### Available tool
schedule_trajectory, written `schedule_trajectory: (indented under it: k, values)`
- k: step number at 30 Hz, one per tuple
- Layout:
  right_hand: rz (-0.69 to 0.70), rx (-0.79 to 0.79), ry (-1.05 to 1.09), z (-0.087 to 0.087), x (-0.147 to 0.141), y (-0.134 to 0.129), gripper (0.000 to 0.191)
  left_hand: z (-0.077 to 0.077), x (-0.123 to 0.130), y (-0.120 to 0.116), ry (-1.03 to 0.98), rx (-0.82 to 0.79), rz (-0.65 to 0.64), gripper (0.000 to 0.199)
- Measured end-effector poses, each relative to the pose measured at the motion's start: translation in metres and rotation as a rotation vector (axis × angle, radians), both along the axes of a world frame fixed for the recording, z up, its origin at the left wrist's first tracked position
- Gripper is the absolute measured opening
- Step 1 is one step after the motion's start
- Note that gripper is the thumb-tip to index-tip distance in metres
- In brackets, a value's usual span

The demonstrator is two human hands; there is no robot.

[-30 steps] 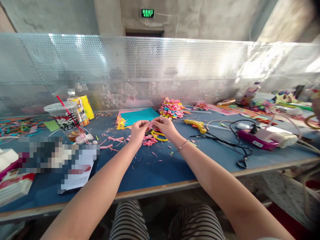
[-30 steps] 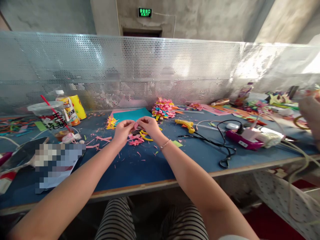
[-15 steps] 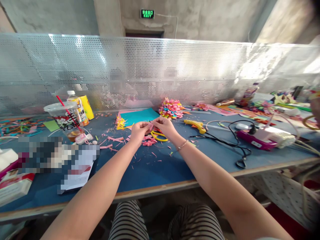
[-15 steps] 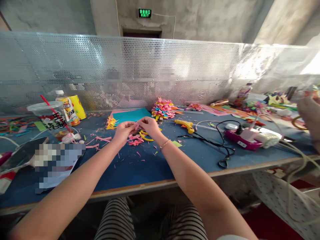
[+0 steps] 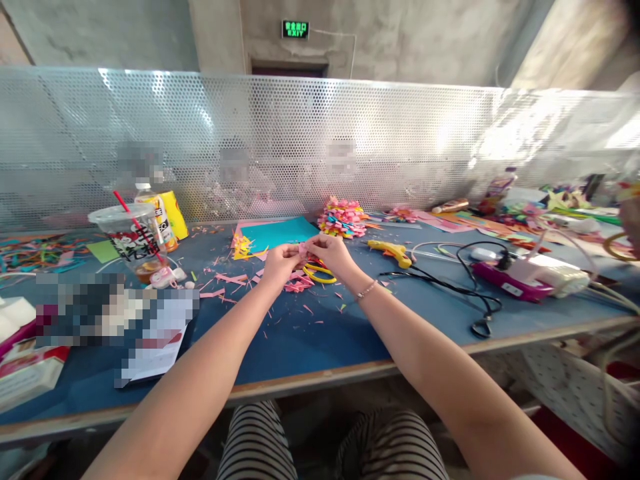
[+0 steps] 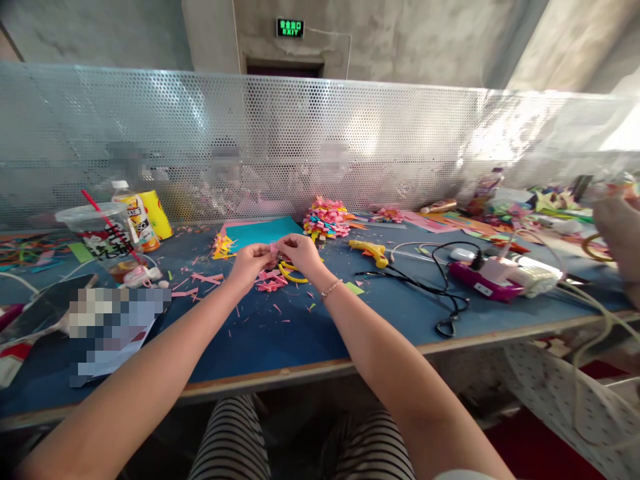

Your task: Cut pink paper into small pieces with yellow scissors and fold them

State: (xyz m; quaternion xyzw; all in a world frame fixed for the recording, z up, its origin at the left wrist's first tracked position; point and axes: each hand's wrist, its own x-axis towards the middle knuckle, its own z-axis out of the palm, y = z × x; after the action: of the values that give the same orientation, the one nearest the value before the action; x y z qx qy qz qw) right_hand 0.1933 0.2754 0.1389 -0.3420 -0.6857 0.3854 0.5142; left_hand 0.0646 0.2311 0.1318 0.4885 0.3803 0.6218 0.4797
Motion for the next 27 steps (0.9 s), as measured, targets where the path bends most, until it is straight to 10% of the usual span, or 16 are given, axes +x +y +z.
schedule_trajectory:
  k: [27]
  values:
    - [-0.089, 0.481, -0.241, 0.0097, 0.0082, -0.0071, 0.012, 0.0052, -0.0029, -0.0036, -0.214, -0.068, -0.007, 0.010]
